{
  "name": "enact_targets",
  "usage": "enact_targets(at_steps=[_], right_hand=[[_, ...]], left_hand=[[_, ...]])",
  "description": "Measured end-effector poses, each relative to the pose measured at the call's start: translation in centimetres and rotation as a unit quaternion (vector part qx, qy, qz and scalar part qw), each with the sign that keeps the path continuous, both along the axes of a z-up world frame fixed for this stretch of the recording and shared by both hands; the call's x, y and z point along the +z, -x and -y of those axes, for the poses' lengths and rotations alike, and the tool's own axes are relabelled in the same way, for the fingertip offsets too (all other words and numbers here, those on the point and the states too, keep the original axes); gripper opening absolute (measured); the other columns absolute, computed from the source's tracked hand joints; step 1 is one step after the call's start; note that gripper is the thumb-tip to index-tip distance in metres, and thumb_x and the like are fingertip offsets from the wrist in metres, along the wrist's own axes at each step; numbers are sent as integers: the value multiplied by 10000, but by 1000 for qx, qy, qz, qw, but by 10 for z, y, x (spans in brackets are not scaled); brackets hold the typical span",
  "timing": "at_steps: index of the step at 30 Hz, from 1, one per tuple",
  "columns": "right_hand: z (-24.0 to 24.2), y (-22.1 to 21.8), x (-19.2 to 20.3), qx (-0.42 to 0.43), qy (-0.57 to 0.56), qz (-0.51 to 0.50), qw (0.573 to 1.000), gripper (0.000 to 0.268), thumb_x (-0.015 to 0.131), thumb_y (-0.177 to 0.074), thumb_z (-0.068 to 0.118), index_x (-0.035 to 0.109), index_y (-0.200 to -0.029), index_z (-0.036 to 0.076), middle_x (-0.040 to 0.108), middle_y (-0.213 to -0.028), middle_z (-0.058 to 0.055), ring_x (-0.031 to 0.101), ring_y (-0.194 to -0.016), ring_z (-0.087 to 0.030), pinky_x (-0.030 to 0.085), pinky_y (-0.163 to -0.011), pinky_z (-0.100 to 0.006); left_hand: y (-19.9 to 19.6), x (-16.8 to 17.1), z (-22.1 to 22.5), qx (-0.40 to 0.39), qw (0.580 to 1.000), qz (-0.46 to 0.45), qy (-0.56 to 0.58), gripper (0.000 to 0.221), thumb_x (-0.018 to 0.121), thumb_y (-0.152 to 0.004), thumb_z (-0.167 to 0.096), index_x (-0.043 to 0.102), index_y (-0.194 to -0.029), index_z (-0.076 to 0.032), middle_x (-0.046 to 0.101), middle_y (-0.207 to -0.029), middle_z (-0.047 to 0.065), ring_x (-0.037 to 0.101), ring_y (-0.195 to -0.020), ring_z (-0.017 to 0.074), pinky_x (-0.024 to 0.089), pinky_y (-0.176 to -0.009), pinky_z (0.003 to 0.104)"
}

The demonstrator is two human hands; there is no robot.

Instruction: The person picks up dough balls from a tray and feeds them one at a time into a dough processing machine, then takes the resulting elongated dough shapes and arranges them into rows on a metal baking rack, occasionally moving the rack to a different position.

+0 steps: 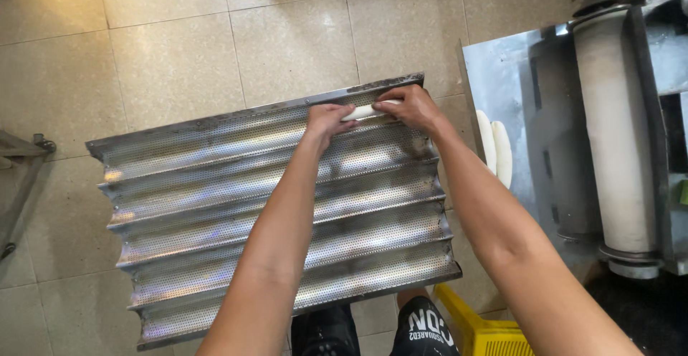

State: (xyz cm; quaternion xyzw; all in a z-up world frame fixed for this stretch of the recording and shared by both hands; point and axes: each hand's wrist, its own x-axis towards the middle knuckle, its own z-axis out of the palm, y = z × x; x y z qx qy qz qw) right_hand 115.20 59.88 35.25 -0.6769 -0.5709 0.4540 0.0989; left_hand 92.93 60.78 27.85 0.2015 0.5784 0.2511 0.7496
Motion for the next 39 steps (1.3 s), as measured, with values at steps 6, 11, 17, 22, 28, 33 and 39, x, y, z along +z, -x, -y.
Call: enact_targets(at_steps=[6,11,17,22,28,33,39], right_hand=[[30,-2,29,-85,-155,46,983,305,742,-933,269,765,-1173,83,758,-1109,-147,745,-930,-243,588,-822,-383],[121,-55,102,-249,-278,58,926,259,688,-1007,203,756,-1177,20,782,-1075,-158,759,-918,-216,609,-829,-349],[191,-124,87,-332,-184,124,917,408,741,-928,292,722,-1196,-15,769,-982,-161,744,-879,-231,573,-784,-357],[190,-119,68,-375,-82,92,919,485,857,-810,320,734,-1117,-34,733,-933,-176,672,-834,-287,549,-735,-408],[184,-109,95,-403,-180,-59,896,535,811,-807,217,569,-1242,21,722,-1026,-84,700,-914,-164,577,-784,-327],[178,-89,139,-268,-280,-63,920,319,785,-972,143,734,-1252,-2,741,-1168,-118,689,-1034,-147,552,-885,-309],[166,-49,143,-261,-150,-150,942,294,753,-964,148,749,-1232,28,743,-990,-64,616,-771,-82,475,-628,-231]], left_hand=[[-3,30,6,-110,933,-337,-69,328,838,-844,-294,728,-925,4,785,-848,125,772,-700,182,598,-655,262],[1,54,20,-39,840,-481,-249,377,893,-809,-355,764,-868,-6,778,-747,139,721,-630,208,548,-642,326],[-45,86,71,-7,925,-256,-280,267,694,-958,-251,716,-1044,0,771,-902,119,761,-654,163,625,-590,293],[-95,96,113,-38,961,-117,-249,282,664,-984,-208,699,-1119,38,751,-923,136,766,-688,178,642,-581,290],[-119,102,134,-51,972,-34,-226,309,669,-974,-227,703,-1145,28,756,-924,151,760,-690,181,634,-573,291],[-104,110,131,-47,983,76,-162,463,676,-977,-339,656,-1266,23,731,-1007,191,754,-768,225,654,-660,336],[-77,138,119,-78,973,219,7,784,507,-917,-628,296,-1513,-165,567,-1294,217,730,-1033,311,639,-919,408]])
